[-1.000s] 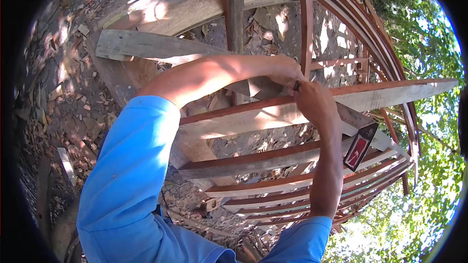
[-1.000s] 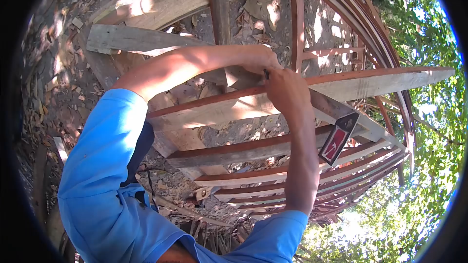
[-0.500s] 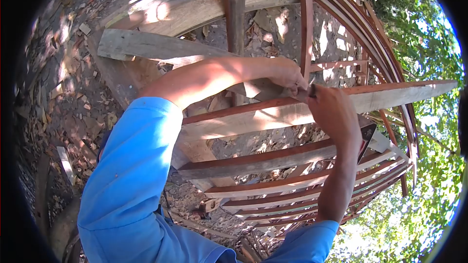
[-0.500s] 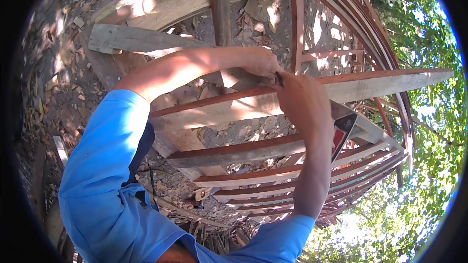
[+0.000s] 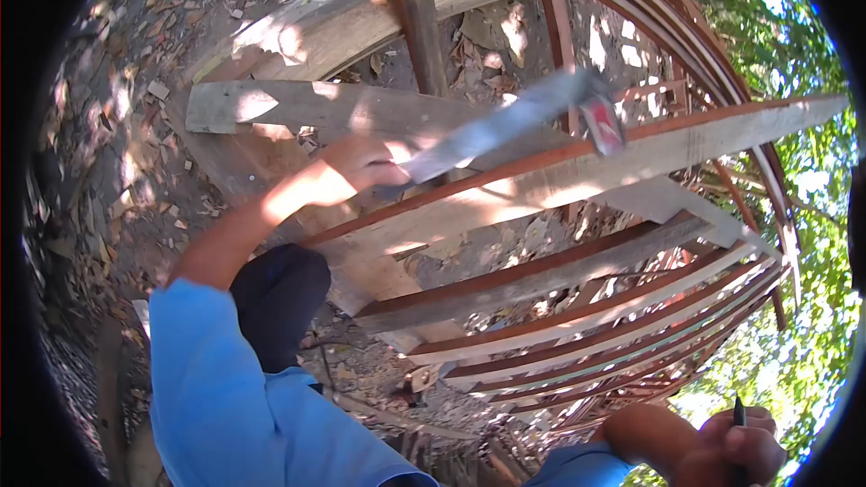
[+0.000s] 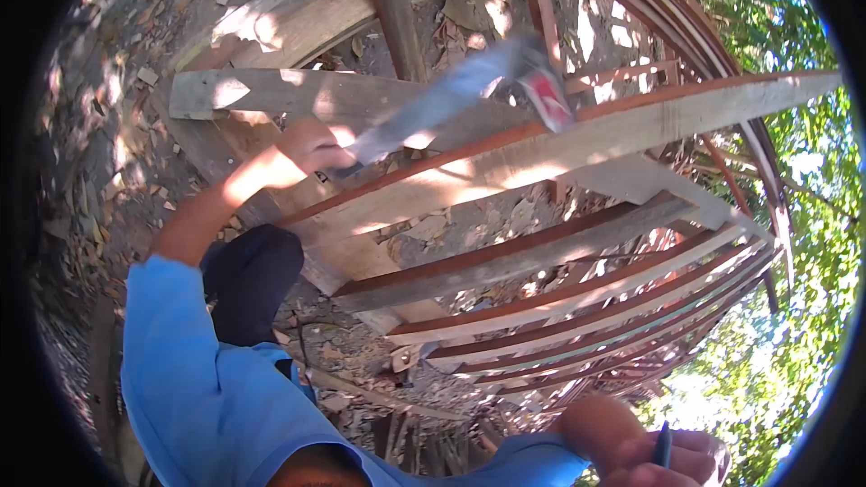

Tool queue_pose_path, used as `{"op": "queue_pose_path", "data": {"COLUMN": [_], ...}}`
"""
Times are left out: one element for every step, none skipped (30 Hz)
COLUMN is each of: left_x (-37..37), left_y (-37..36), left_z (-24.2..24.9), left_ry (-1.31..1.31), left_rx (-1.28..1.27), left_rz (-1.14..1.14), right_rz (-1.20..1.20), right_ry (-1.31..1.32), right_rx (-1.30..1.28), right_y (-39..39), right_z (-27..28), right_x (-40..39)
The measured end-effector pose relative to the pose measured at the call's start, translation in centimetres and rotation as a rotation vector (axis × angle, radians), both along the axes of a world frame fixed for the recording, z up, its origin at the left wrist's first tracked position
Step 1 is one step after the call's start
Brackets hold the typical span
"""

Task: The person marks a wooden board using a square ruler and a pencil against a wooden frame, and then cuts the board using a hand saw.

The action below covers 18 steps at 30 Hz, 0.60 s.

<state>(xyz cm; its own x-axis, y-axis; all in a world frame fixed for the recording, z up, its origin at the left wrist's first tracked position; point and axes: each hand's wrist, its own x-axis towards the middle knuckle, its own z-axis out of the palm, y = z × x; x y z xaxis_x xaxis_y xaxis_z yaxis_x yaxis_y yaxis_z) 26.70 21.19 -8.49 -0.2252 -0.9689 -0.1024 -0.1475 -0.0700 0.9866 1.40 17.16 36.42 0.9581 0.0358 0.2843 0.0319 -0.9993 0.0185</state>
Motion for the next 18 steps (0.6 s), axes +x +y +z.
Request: {"op": "queue_pose_path", "data": {"left_x": [0.3, 1.7, 2.4, 3.2, 3.7, 4.6, 5.5, 6.2, 6.7, 7.1, 7.8, 8.2, 8.0, 7.7, 7.1, 6.5, 6.1, 6.1], "left_y": [4.5, 8.4, 12.5, 16.3, 19.9, 23.0, 26.1, 29.2, 31.5, 33.4, 34.7, 35.8, 36.7, 37.5, 38.7, 39.1, 38.1, 36.3], "left_z": [-1.2, -0.7, -0.8, -0.1, 0.6, 1.2, 1.5, 1.8, 2.2, 2.2, 1.8, 1.1, -0.4, -2.6, -4.7, -7.3, -9.1, -9.1], "left_ry": [0.141, 0.188, -0.002, -0.027, -0.007, 0.01, 0.042, 0.072, 0.058, 0.04, 0.024, -0.023, -0.079, -0.133, -0.186, -0.054, 0.085, 0.009], "left_rx": [-0.119, 0.158, 0.141, 0.232, 0.313, 0.388, 0.57, 0.765, 0.803, 0.833, 0.862, 0.76, 0.705, 0.644, 0.59, 0.639, 0.682, 0.712], "left_rz": [0.168, 0.11, 0.183, 0.258, 0.293, 0.336, 0.331, 0.333, 0.325, 0.32, 0.314, 0.269, 0.28, 0.297, 0.329, 0.345, 0.364, 0.31], "right_rz": [0.098, -0.014, -0.125, -0.226, -0.267, -0.262, -0.259, -0.214, -0.163, -0.204, -0.246, -0.288, -0.142, 0.01, 0.052, -0.009, -0.057, -0.089], "right_ry": [0.061, -0.053, -0.17, -0.287, -0.28, -0.24, -0.2, -0.12, -0.044, -0.026, -0.01, 0.005, -0.149, -0.29, -0.375, -0.555, -0.755, -0.958], "right_rx": [0.043, 0.079, 0.13, 0.191, 0.263, 0.323, 0.383, 0.447, 0.513, 0.551, 0.589, 0.627, 0.647, 0.647, 0.741, 0.852, 0.961, 1.049], "right_y": [-1.1, 0.0, 1.1, 2.2, 2.8, 3.2, 3.6, 3.8, 4.0, 5.2, 6.4, 7.5, 7.4, 7.4, 7.2, 7.0, 6.9, 6.7], "right_z": [-0.6, -1.9, -3.3, -4.6, -4.2, -3.8, -3.3, -2.4, -1.2, 0.3, 1.8, 3.2, 2.2, 1.3, 0.3, -2.4, -5.0, -7.7], "right_x": [1.1, 1.5, 1.9, 2.2, 2.0, 1.8, 1.5, 1.2, 0.9, 1.4, 1.8, 2.2, 1.6, 1.0, 1.3, 0.9, 0.5, 0.1]}}
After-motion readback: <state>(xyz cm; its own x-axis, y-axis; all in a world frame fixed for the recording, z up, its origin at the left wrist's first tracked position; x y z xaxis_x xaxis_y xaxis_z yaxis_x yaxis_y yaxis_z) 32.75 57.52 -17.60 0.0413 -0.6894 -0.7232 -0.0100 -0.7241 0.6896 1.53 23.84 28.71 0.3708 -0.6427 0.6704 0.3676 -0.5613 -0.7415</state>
